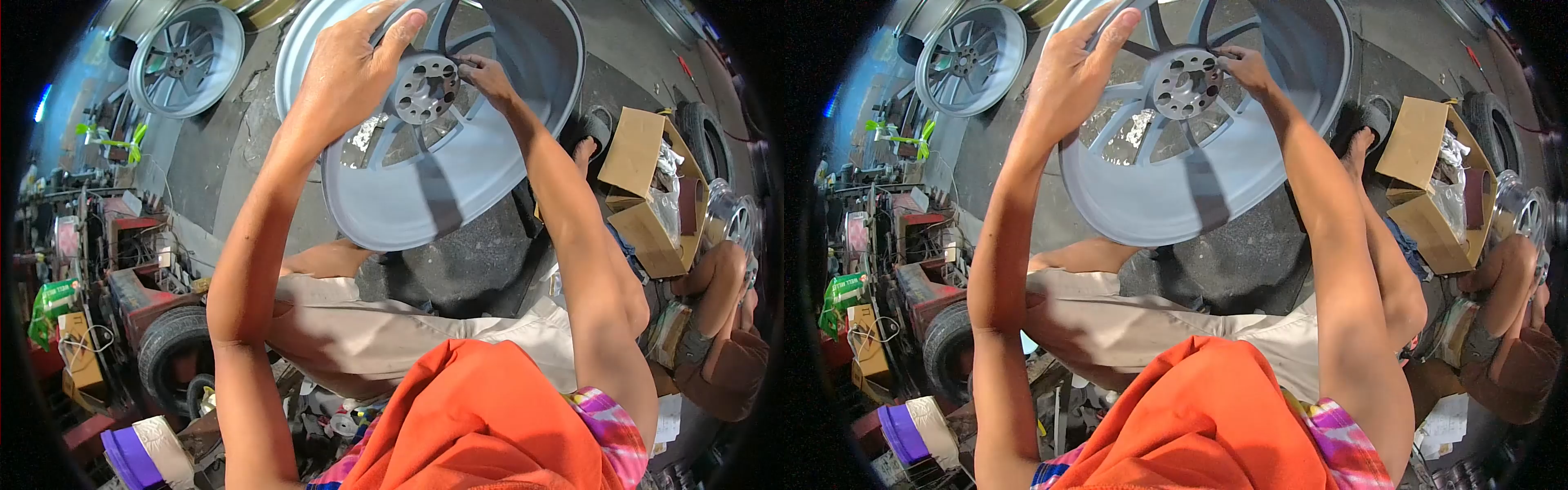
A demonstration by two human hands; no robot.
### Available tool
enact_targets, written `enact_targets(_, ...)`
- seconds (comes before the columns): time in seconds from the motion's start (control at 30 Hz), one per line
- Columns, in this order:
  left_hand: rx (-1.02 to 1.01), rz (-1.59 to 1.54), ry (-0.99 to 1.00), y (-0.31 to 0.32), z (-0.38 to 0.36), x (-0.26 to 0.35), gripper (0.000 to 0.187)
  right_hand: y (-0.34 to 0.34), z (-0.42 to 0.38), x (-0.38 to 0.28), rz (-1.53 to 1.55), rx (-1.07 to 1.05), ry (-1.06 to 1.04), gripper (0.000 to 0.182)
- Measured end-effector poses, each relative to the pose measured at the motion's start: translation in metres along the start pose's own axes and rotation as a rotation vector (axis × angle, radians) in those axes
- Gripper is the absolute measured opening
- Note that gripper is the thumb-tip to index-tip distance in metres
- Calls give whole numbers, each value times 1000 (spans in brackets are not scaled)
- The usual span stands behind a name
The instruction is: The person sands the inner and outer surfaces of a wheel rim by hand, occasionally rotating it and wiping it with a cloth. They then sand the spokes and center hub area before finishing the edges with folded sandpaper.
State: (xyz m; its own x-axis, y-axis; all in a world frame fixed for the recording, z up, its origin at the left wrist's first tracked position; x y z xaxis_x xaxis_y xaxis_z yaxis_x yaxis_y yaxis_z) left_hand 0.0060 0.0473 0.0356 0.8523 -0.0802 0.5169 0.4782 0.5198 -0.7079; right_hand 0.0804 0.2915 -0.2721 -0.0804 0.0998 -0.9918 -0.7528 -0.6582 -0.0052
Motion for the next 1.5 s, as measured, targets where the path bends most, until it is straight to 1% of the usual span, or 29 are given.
enact_targets(0.07, -95, -6, -47, -1, 2, -3, 37, 2, 0, -10, -78, 5, -50, 34)
enact_targets(0.13, -70, -7, -52, 0, 3, -2, 37, 11, -2, -35, -149, 21, -88, 32)
enact_targets(0.2, -47, -19, -49, 4, 3, 1, 37, 44, 1, -84, -658, 6, -439, 25)
enact_targets(0.23, -35, -41, -43, 6, 5, 2, 36, 70, -7, -108, -822, -30, -475, 19)
enact_targets(0.27, -26, -62, -37, 7, 5, 4, 36, 96, -21, -129, -1083, -225, -503, 18)
enact_targets(0.3, -28, -64, -30, 9, 7, 3, 36, 127, -27, -116, -1279, -356, -441, 14)
enact_targets(0.37, 21, -29, 78, 12, 10, 3, 34, 156, -52, -95, -1326, -362, -884, 11)
enact_targets(0.4, 22, -32, 84, 12, 11, 5, 34, 170, -68, -92, -1350, -323, -1112, 13)
enact_targets(0.47, -6, -16, 71, 12, 10, 5, 34, 168, -60, -83, -1330, -369, -1137, 13)
enact_targets(0.5, -24, -8, 56, 11, 7, 5, 33, 156, -39, -85, -1245, -308, -1027, 12)
enact_targets(0.63, -29, -75, 101, 7, 6, 5, 33, 68, 0, -120, -1207, -42, -210, 29)
enact_targets(0.67, 22, -39, 152, 11, 6, -5, 34, 36, 14, -91, -983, 6, -268, 33)
enact_targets(0.73, 67, -16, 201, 12, 5, 1, 35, 19, 23, -71, -913, 5, -240, 33)
enact_targets(0.77, -20, -63, 59, 10, 5, 6, 36, 13, 26, -65, -836, 5, -220, 33)
enact_targets(0.8, -105, -106, -85, 9, 5, 7, 37, 30, 12, -86, -864, 33, -317, 26)
enact_targets(0.83, -103, -106, -88, 13, 5, 1, 37, 46, 0, -106, -864, 29, -317, 26)
enact_targets(0.9, 71, -3, 137, 19, 4, -10, 37, 86, -19, -135, -1166, -184, -423, 21)
enact_targets(0.97, 53, 27, 117, 17, 4, -7, 37, 120, -30, -131, -1221, -459, -566, 20)
enact_targets(1.03, 45, 58, 99, 13, 5, 3, 37, 119, -30, -120, -1142, -408, -1084, 21)
enact_targets(1.1, -99, -33, -66, 8, 6, 6, 40, 79, -13, -114, -929, -246, -679, 22)
enact_targets(1.17, -132, -75, -96, 8, 3, 2, 43, 43, -10, -91, -599, -21, -429, 29)
enact_targets(1.2, -69, -43, -29, 9, 2, 0, 41, 24, -7, -62, -461, 93, -319, 32)
enact_targets(1.27, 55, -8, 141, 16, 8, -14, 39, 2, -17, -15, -524, 171, -326, 33)
enact_targets(1.3, 54, -6, 146, 12, 7, -7, 39, -5, -28, 31, -388, 160, -60, 28)
enact_targets(1.33, -14, -6, 97, 6, 5, 2, 41, -6, -32, 63, -248, 141, 199, 25)
enact_targets(1.37, -78, -5, 43, 3, 5, 6, 43, 0, -40, 54, -248, 134, 192, 25)
enact_targets(1.4, -149, -19, -88, 4, 6, -1, 45, 8, -66, 37, -187, 144, 166, 27)
enact_targets(1.47, -102, 14, -67, 5, 1, -3, 44, 23, -105, 8, -122, 153, 171, 30)
enact_targets(1.5, -46, 50, -19, 5, 3, -2, 43, 31, -110, -24, -381, 126, -148, 31)
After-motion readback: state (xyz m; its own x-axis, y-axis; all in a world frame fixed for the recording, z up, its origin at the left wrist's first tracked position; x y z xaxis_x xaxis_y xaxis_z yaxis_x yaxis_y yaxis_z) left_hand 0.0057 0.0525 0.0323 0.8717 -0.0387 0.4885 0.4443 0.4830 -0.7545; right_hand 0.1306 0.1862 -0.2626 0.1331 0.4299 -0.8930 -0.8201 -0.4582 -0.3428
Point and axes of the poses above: each hand's wrist, its own z-axis towards the middle knuckle, its own y-axis out of the palm, x = y × z, the point moved 4 cm from there along z, towards the middle knuckle, and after that the axes turned 5 degrees about z, right-handed, at the moved point
